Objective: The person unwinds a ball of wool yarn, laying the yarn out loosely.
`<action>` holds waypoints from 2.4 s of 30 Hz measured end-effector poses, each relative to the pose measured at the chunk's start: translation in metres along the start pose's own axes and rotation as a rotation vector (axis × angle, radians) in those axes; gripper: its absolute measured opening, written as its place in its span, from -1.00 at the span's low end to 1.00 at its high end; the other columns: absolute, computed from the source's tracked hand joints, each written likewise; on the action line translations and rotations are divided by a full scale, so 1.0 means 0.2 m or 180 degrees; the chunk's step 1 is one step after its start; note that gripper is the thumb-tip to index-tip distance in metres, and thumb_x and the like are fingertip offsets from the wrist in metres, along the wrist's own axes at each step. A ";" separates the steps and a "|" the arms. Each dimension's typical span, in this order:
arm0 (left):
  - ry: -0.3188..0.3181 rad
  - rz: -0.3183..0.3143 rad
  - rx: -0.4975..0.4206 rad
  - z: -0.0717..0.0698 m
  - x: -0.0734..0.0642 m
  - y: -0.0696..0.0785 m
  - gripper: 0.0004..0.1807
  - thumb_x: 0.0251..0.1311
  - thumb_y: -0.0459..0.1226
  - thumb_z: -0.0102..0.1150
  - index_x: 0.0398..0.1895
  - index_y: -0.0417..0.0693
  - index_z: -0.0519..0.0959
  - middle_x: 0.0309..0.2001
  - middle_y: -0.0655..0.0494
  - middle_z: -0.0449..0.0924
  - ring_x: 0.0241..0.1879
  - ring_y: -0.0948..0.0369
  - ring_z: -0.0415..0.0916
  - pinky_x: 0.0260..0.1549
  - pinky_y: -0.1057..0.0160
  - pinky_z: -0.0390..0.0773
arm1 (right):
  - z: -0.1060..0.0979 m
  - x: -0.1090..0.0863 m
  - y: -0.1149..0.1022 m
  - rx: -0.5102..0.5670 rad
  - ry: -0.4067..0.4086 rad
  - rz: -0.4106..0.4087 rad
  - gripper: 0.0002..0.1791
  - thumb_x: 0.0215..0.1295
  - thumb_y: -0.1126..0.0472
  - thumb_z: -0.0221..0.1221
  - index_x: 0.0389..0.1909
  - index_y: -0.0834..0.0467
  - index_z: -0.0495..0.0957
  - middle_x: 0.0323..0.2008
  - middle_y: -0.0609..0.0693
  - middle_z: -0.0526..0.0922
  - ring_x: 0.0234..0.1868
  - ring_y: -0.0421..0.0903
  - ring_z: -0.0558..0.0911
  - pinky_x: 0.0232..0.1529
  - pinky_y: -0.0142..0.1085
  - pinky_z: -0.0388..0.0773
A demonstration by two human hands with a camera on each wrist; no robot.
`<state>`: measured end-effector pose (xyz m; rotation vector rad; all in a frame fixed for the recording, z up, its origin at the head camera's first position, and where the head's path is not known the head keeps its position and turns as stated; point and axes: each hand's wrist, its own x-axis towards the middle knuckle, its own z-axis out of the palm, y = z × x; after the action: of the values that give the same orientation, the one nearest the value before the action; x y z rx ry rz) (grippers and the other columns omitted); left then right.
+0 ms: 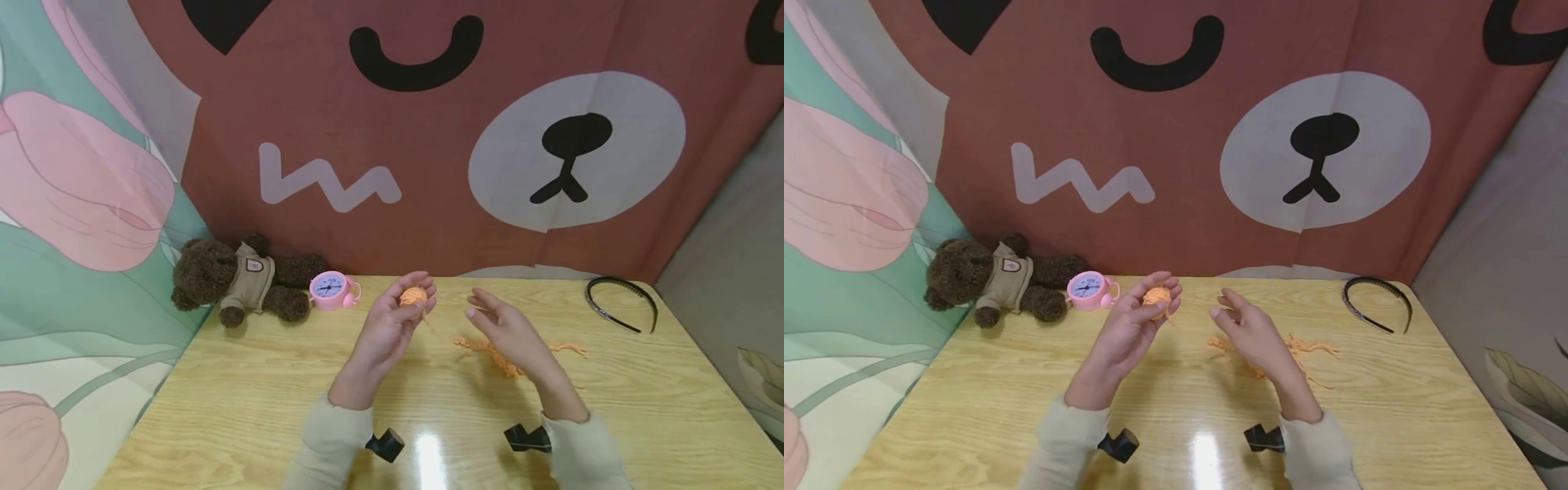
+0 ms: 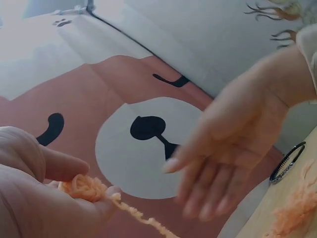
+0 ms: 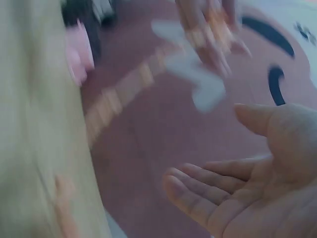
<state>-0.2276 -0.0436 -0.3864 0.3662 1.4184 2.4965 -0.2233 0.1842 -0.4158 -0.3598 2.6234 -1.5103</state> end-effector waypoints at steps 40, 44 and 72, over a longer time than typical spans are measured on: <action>0.0934 0.0359 -0.0485 -0.14 0.05 0.07 -0.80 0.42 -0.48 0.06 -0.08 -0.02 0.56 -0.13 0.11 0.56 -0.23 0.31 0.59 -0.29 0.46 0.64 | -0.28 -0.12 0.00 0.1723 0.1493 -0.0390 -0.49 0.52 -0.11 0.07 -0.03 0.29 0.67 -0.65 -0.07 0.43 -0.51 -0.12 0.47 -0.17 -0.42 0.68; 0.0939 0.0341 -0.0475 -0.14 0.05 0.07 -0.79 0.47 -0.42 0.03 0.06 -0.07 0.54 -0.09 0.10 0.59 -0.23 0.32 0.61 -0.36 0.51 0.61 | -0.33 -0.14 0.02 0.2069 0.1806 -0.0362 -0.51 0.50 -0.09 0.10 -0.05 0.30 0.66 -0.66 -0.06 0.39 -0.55 -0.12 0.40 -0.24 -0.43 0.68; 0.0792 -0.0034 -0.1122 -0.23 0.05 0.09 -0.85 0.55 -0.26 -0.02 -0.25 0.02 0.50 -0.22 0.13 0.58 -0.26 0.34 0.60 -0.45 0.55 0.59 | -0.52 -0.20 0.11 0.3834 0.3191 -0.0488 -0.60 0.42 0.10 0.25 -0.11 0.43 0.64 -0.73 -0.01 0.24 -0.72 -0.12 0.23 -0.57 -0.31 0.59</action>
<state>-0.2532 -0.0860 -0.3929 -0.0213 1.0165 2.7883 -0.2077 0.2926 -0.3838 0.4260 1.4134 -3.5056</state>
